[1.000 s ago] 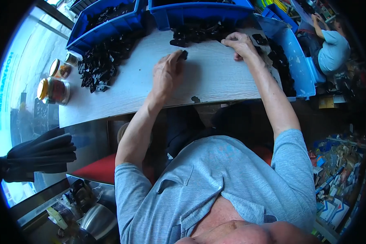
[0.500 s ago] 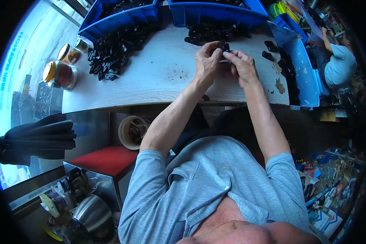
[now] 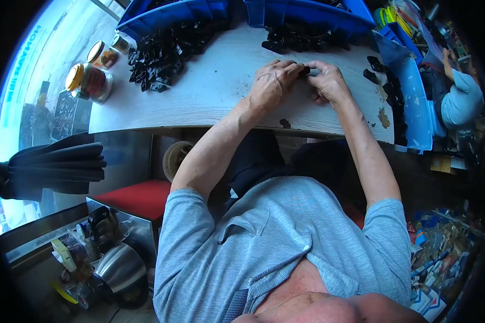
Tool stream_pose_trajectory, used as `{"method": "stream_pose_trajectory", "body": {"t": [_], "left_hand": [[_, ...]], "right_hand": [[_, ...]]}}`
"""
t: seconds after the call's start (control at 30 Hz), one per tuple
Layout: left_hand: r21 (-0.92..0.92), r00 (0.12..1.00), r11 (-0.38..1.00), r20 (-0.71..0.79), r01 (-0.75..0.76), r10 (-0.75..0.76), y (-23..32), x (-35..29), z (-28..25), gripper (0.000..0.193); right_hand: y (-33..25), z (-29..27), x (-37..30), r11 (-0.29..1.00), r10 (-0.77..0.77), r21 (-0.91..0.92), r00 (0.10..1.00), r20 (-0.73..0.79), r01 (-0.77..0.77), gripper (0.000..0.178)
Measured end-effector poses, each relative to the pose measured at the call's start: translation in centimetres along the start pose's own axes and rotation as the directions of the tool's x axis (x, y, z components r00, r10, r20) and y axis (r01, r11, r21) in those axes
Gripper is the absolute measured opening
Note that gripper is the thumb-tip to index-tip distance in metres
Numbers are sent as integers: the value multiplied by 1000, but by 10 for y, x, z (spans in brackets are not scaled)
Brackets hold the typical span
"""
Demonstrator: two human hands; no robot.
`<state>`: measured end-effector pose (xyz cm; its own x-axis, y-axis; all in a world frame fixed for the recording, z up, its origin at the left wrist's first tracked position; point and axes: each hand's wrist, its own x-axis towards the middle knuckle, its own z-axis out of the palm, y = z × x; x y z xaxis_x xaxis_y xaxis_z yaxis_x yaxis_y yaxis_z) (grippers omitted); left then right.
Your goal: Manually assembling small black plastic components by joining multiple pieces together at a workbench.
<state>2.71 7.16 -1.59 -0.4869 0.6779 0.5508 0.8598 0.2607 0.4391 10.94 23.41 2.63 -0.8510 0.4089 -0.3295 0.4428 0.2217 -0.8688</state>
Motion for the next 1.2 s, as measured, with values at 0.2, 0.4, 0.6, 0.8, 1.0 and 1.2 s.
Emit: {"method": "stream_pose_trajectory", "body": {"t": [0.2, 0.4, 0.6, 0.8, 1.0, 1.2], "left_hand": [[-10, 996, 999, 87, 38, -37, -5, -3, -12, 33], [128, 985, 986, 148, -109, 90, -9, -11, -15, 37], [181, 990, 975, 75, -132, 120, -6, -22, -15, 35], [270, 942, 959, -336, 82, 14, -31, -37, -64, 43], [652, 892, 612, -374, 448, -254, -117, -81, -144, 31], [590, 898, 702, -408, 398, -167, -128, -84, -140, 28]], "right_hand": [[-2, 1, -2, 991, -35, -130, 999, -12, 33, 34], [-4, 1, 1, 982, -21, -189, 999, 30, 27, 32], [-16, 6, -5, 973, 13, -232, 999, 51, -1, 34], [-3, 3, -5, 969, -66, -240, 998, 0, 64, 37], [-2, 5, -8, 977, -119, -191, 988, -103, 98, 39], [5, -1, -7, 985, -157, -81, 982, -103, 149, 34]]}}
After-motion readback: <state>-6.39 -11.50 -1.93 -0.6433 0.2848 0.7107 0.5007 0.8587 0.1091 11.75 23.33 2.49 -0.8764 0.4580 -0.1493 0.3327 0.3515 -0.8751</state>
